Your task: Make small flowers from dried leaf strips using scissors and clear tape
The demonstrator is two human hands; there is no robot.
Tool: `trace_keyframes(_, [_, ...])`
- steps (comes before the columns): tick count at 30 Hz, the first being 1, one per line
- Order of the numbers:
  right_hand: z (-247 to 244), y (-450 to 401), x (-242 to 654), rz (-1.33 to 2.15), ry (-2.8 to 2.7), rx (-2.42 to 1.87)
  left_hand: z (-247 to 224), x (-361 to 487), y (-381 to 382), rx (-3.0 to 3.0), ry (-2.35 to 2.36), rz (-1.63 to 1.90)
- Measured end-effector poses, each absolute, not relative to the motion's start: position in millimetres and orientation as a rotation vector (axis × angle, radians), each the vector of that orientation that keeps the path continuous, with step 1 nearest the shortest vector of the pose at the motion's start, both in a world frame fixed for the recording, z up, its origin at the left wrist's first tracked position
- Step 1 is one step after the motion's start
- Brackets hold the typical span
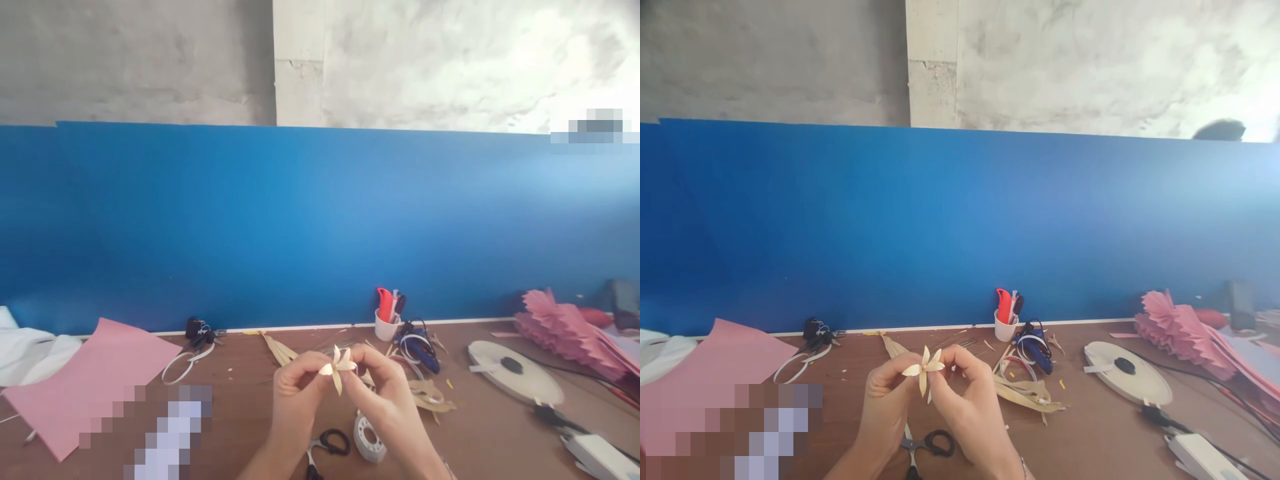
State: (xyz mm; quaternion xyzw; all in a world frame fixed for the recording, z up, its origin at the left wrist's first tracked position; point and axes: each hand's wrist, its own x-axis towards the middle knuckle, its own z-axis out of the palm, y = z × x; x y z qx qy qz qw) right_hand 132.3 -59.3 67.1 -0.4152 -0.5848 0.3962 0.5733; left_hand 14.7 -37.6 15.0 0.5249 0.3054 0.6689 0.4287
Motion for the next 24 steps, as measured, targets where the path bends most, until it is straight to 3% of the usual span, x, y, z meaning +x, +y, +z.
trace_keyframes(5, [61.8,-55.2,134.8,0.957,-1.333,-0.978,12.9,15.0,-36.7,1.344,0.761,1.700])
trace_keyframes(12, [54.5,-52.3,132.6,1.266,-1.033,-0.872,8.5,16.8,-38.7,1.183,0.796,1.749])
trace_keyframes(24, [48.8,-53.6,127.7,1.163,-1.064,-0.928,12.7,11.8,-36.5,1.507,0.886,2.012])
